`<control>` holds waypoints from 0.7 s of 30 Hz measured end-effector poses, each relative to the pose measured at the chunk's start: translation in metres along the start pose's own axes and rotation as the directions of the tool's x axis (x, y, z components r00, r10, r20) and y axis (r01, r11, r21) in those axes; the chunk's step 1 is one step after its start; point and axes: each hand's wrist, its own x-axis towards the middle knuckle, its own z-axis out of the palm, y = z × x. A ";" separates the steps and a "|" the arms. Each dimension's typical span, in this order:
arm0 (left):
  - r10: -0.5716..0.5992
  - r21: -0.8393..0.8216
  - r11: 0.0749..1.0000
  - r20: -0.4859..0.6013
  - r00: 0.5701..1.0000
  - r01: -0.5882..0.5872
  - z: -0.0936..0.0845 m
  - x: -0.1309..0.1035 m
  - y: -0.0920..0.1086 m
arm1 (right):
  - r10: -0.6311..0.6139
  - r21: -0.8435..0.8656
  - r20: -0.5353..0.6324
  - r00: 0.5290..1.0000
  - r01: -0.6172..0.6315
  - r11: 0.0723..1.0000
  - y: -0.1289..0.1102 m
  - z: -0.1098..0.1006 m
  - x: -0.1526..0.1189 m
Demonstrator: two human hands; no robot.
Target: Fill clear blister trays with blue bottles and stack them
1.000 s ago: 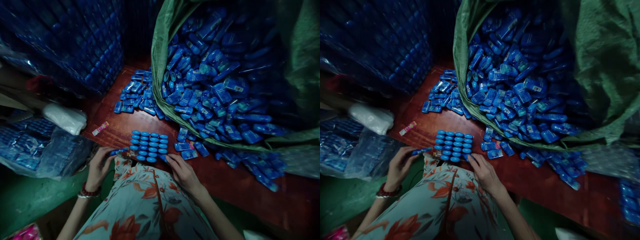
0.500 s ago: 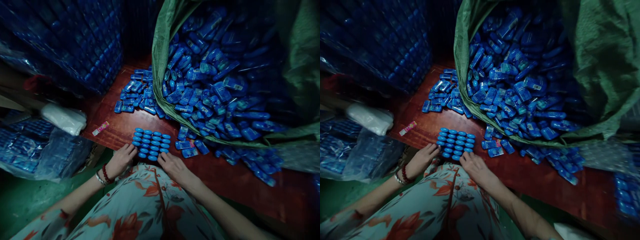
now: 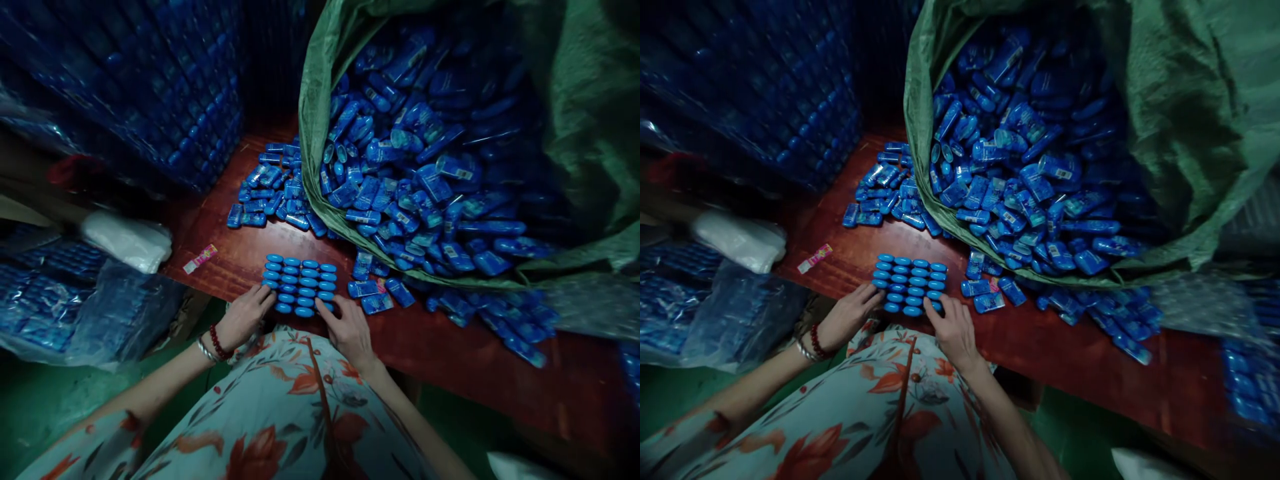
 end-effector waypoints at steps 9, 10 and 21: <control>-0.233 -0.277 0.955 -0.462 0.856 0.110 0.016 -0.001 -0.021 | 0.174 -0.196 0.166 0.971 -0.141 0.970 0.066 -0.019 -0.003; -0.277 -0.293 0.945 -0.480 0.832 0.145 0.012 0.006 -0.032 | 0.163 -0.260 0.221 0.962 -0.103 0.960 0.071 -0.017 0.001; -0.537 0.055 0.824 -0.241 0.808 0.564 -0.014 0.084 -0.148 | 0.079 -0.309 0.382 0.921 0.047 0.950 0.077 -0.010 0.036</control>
